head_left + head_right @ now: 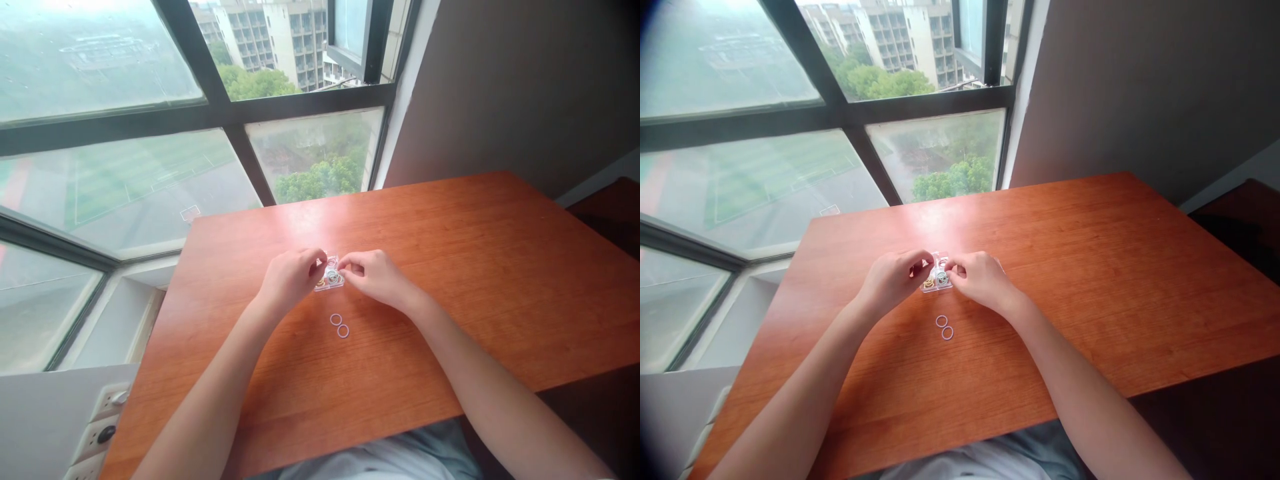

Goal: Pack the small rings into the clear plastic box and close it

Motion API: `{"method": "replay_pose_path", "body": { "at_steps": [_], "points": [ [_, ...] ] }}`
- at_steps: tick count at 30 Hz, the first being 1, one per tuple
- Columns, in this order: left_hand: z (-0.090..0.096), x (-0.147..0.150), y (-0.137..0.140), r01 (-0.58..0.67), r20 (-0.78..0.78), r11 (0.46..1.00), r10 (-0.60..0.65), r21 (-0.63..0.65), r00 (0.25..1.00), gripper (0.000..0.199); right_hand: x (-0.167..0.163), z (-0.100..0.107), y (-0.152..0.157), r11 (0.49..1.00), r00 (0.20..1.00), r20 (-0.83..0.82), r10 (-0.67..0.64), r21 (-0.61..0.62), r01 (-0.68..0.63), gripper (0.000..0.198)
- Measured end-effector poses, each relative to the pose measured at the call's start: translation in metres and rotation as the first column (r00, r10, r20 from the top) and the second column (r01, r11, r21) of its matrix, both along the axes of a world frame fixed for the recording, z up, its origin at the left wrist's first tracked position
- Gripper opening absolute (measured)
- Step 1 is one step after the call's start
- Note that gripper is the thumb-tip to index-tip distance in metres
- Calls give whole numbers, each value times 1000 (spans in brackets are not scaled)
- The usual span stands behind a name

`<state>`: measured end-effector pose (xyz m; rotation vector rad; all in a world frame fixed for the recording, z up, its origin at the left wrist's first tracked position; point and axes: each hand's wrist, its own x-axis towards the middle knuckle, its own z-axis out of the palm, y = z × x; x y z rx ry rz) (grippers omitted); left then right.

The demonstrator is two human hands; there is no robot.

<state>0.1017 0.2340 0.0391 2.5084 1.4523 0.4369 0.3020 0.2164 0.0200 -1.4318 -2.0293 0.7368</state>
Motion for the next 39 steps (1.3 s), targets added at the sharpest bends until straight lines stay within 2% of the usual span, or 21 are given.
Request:
{"method": "replay_pose_path", "body": {
  "at_steps": [3,6,9,14,21,28,31,34,39],
  "points": [
    [4,-5,-12,53,26,999,-53,-10,998,11,-4,5,-7,991,990,54,132,-17,-131,16],
    [4,-8,-21,103,44,994,-102,-42,994,11,-7,8,-15,960,950,142,278,-72,-270,16],
    [-2,-12,-27,135,57,988,-131,-72,990,11,-10,7,-20,926,900,223,374,-147,-348,15],
    [-11,-17,-31,121,82,988,-114,-91,990,12,-14,7,-23,902,847,316,428,-203,-380,8],
    [-8,-17,-33,99,138,986,-80,-137,987,12,-14,9,-25,892,825,344,449,-225,-392,13],
    [-7,-19,-34,128,162,984,-107,-123,981,12,-16,13,-25,921,817,424,390,-181,-345,12],
    [-8,-21,-33,116,165,988,-98,-101,981,11,-13,13,-22,950,888,342,308,-154,-270,9],
    [-7,-23,-32,96,158,992,-83,-77,984,11,-8,11,-13,985,957,236,168,-69,-156,10],
    [-8,-22,-33,112,116,990,-102,-81,988,14,-4,10,10,997,994,106,-37,74,29,12]
  ]
}}
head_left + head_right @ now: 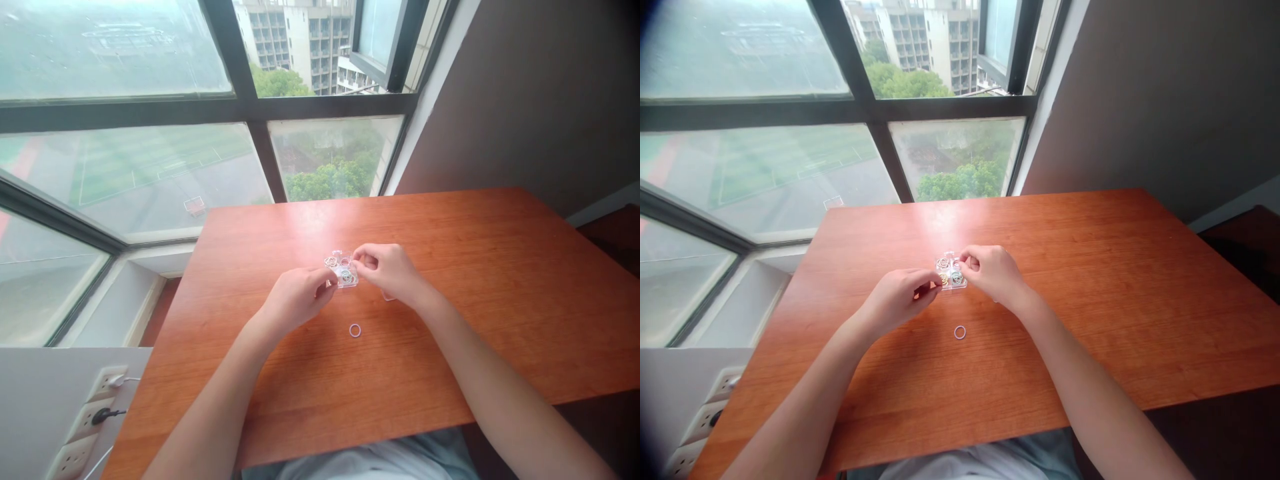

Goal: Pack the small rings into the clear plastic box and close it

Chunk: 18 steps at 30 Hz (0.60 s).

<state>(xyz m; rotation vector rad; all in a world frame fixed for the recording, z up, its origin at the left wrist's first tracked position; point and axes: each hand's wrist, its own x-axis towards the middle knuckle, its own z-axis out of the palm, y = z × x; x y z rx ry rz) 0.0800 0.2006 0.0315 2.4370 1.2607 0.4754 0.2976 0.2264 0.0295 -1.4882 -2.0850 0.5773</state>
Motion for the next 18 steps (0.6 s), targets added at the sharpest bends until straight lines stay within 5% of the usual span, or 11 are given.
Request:
{"method": "replay_pose_path", "body": {
  "at_steps": [10,18],
  "points": [
    [2,3,-4,11,-52,999,-9,30,999,14,-8,-24,19,995,996,-10,-91,46,91,13],
    [3,12,-11,76,-147,996,-82,-47,986,15,4,-23,9,991,990,-77,-118,51,122,14]
  ]
}}
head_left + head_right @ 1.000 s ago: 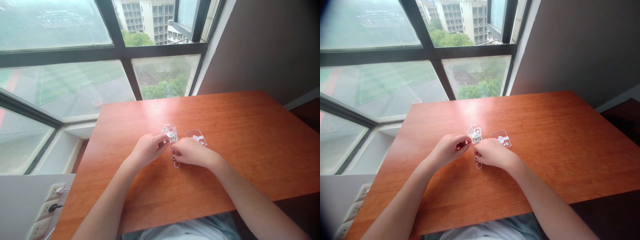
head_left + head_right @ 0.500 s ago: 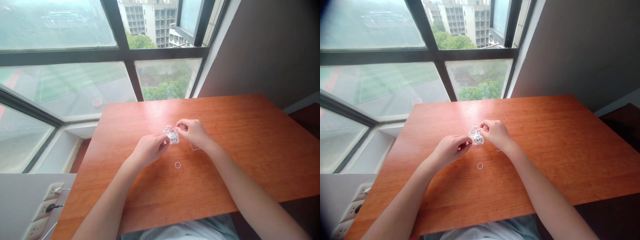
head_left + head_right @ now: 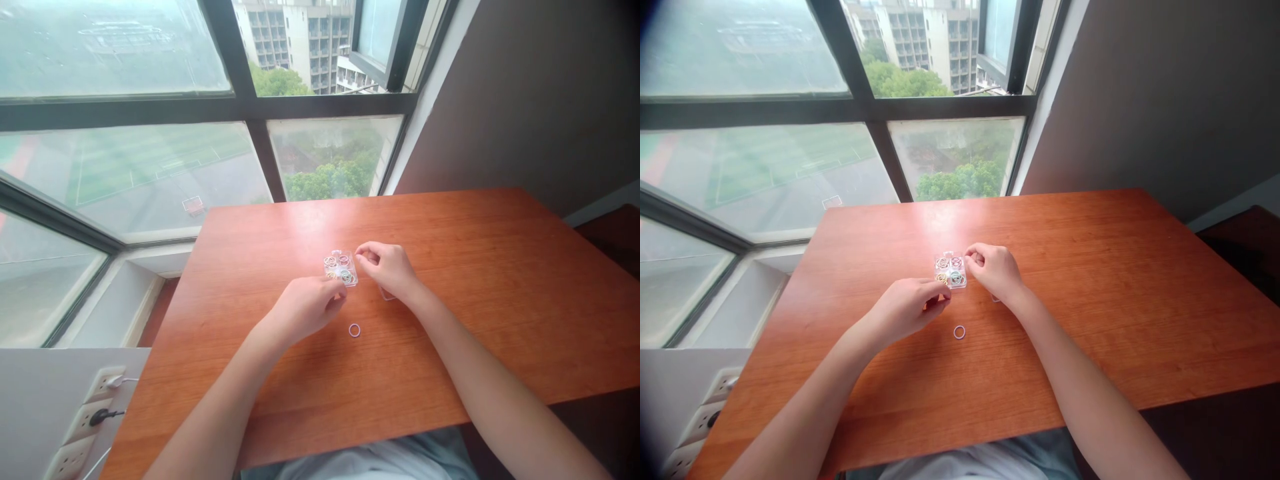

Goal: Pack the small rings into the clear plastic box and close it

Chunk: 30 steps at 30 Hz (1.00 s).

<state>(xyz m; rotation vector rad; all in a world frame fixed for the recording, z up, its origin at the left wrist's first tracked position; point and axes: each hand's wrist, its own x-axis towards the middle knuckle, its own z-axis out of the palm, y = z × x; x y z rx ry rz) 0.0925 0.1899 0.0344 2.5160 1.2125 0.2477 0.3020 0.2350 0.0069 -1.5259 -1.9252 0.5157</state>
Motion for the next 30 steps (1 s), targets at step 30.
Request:
{"method": "replay_pose_path", "body": {
  "at_steps": [30],
  "points": [
    [-1,35,-26,185,-282,983,-178,-4,943,18,0,12,-8,1000,997,-77,30,11,-30,12]
  ]
}}
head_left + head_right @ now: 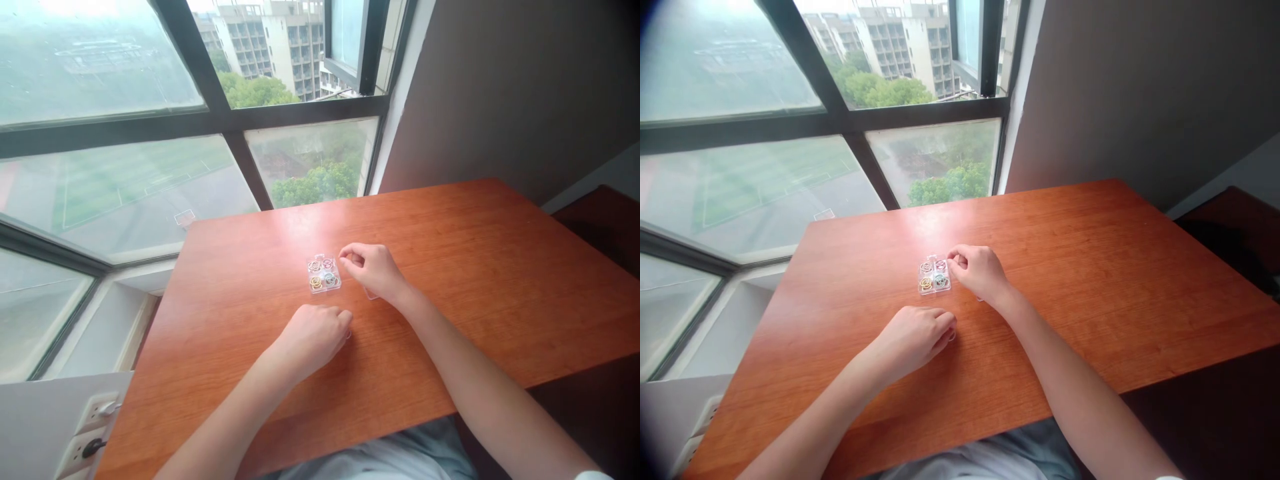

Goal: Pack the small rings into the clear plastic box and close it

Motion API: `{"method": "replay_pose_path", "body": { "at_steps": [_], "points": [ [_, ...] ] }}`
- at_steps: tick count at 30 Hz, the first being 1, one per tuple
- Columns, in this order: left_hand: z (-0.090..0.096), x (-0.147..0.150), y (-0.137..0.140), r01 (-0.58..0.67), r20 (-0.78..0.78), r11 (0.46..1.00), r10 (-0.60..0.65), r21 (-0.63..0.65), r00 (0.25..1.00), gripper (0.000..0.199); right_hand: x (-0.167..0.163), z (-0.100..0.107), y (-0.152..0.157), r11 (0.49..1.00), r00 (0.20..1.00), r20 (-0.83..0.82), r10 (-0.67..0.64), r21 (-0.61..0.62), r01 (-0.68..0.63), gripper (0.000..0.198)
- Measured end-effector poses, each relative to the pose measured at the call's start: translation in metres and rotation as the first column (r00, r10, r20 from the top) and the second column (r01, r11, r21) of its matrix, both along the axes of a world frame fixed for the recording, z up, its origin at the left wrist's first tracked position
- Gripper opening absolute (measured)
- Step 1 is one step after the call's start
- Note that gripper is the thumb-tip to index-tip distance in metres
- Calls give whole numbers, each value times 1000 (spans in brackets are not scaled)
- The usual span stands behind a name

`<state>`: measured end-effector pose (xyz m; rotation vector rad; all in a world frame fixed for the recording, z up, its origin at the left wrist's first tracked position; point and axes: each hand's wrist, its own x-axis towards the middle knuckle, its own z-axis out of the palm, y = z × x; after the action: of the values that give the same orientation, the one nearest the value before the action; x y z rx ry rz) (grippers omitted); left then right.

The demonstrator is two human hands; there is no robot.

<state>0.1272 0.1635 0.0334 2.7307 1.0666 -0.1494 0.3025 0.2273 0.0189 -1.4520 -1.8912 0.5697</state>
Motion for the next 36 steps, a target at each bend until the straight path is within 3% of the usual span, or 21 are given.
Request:
{"method": "replay_pose_path", "body": {
  "at_steps": [4,9,13,22,30,36],
  "points": [
    [-5,-5,9,-152,213,988,150,-12,965,13,2,0,1,1000,1000,-5,-8,-3,8,11],
    [-4,-16,33,-409,457,912,381,-41,804,8,5,1,2,1000,1000,-1,-28,1,28,11],
    [1,-20,55,-419,515,907,381,-46,768,12,6,0,3,1000,1000,-4,-30,7,30,11],
    [-2,-10,89,-443,434,897,404,-12,805,16,8,-2,6,998,998,-8,-60,29,61,10],
    [-13,-14,94,-471,470,881,435,-45,768,16,9,0,6,998,998,-19,-56,19,56,10],
    [-11,-25,89,-460,508,885,428,-69,747,15,11,0,7,997,997,15,-71,13,71,10]
  ]
}}
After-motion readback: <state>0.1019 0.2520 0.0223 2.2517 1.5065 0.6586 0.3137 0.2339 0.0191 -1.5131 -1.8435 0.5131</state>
